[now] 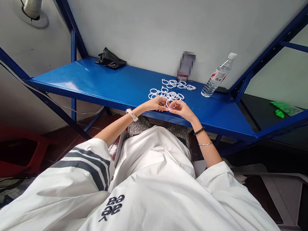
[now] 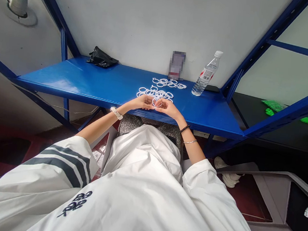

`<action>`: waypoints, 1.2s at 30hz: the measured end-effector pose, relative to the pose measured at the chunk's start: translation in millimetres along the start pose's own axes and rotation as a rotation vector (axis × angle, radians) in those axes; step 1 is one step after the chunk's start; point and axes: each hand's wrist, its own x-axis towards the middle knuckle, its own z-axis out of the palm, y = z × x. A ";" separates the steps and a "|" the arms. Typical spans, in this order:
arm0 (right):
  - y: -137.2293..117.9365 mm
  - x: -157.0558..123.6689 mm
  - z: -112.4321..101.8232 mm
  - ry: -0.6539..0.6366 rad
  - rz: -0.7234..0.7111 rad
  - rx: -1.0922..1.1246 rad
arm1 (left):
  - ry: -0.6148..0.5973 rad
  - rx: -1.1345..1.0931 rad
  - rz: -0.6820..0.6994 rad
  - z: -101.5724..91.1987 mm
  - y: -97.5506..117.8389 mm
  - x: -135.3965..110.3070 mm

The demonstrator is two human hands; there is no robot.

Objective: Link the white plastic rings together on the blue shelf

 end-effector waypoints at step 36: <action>6.3 2.2 7.5 0.059 0.015 -0.012 | -0.016 0.057 0.013 -1.9 0.6 -0.6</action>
